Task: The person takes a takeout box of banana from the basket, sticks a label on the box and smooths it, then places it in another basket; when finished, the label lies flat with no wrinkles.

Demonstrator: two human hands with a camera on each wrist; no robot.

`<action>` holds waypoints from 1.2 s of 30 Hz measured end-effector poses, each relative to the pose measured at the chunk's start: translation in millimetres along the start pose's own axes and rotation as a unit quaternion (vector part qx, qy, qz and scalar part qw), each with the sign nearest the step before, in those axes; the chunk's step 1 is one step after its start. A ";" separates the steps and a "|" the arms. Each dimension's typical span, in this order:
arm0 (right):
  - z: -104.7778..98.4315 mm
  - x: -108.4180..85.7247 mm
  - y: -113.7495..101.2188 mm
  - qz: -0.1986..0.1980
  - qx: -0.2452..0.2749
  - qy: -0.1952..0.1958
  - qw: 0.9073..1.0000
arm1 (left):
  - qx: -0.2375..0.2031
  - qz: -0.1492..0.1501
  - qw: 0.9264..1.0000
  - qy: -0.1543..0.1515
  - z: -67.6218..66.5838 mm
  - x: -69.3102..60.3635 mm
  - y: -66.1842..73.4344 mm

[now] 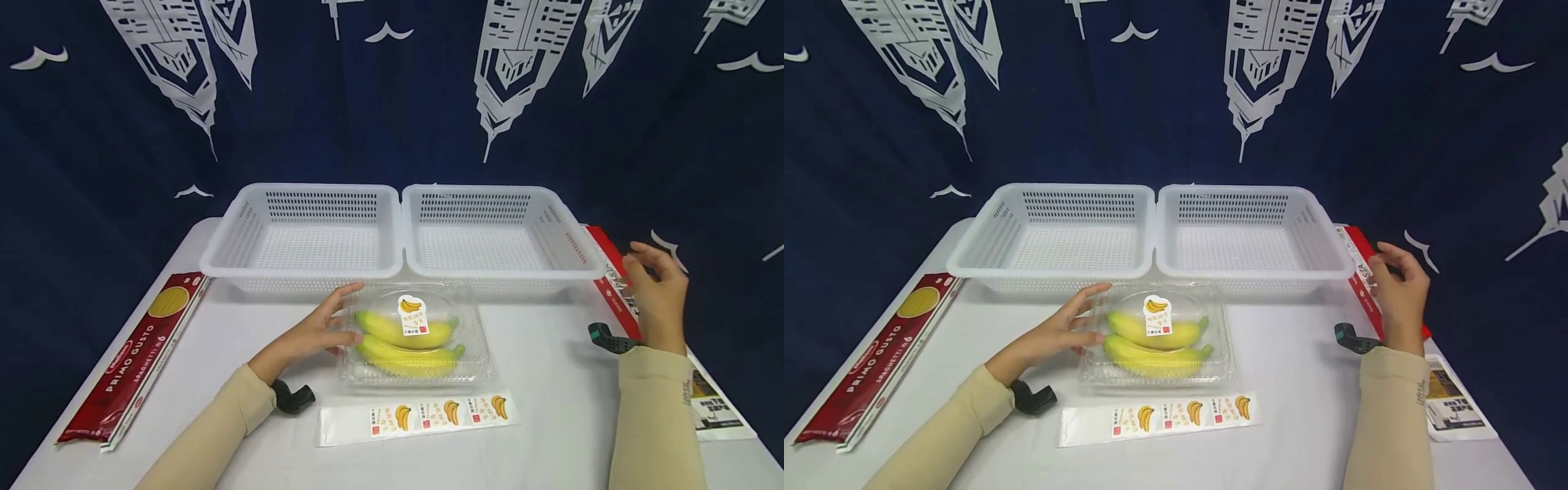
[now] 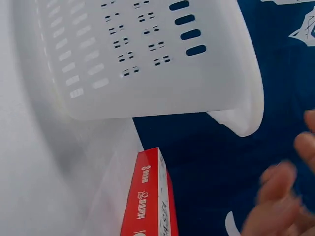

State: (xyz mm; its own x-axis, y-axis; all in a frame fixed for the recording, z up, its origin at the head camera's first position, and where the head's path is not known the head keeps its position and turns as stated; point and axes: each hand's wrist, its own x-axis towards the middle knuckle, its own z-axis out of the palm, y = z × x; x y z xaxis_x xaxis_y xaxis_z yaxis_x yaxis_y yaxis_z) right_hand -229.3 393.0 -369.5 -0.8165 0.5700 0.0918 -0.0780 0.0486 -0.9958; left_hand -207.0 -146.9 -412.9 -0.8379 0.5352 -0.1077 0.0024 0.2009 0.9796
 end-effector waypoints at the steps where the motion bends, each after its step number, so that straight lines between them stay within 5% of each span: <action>1: -1.9 2.4 4.4 0.008 -0.023 -0.013 1.000 | -0.002 -0.004 1.000 -0.005 -0.7 -0.7 0.4; 5: -5.9 9.6 19.3 0.034 -0.052 -0.104 0.993 | -0.011 -0.011 1.000 -0.018 -2.8 -1.5 1.1; 12: -9.3 12.4 30.7 0.079 0.122 -0.215 0.966 | -0.030 -0.003 0.999 -0.016 -1.7 -0.6 1.1; 21: -5.8 12.2 34.1 0.093 0.198 -0.237 0.947 | -0.031 -0.007 0.999 0.000 -0.3 -3.2 4.8; 36: -3.6 12.3 37.7 0.095 0.214 -0.241 0.942 | -0.010 -0.022 1.000 -0.003 -2.3 -18.3 29.6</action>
State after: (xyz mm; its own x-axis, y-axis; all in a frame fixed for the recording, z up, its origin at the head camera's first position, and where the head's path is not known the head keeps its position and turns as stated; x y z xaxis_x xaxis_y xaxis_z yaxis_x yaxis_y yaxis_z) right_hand -240.3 404.9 -406.0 -0.9957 0.0920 0.0063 -0.0436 -0.4097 -0.9112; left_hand -192.9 -152.6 -381.5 -0.8339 0.5305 -0.1521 -0.0460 0.2078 0.9771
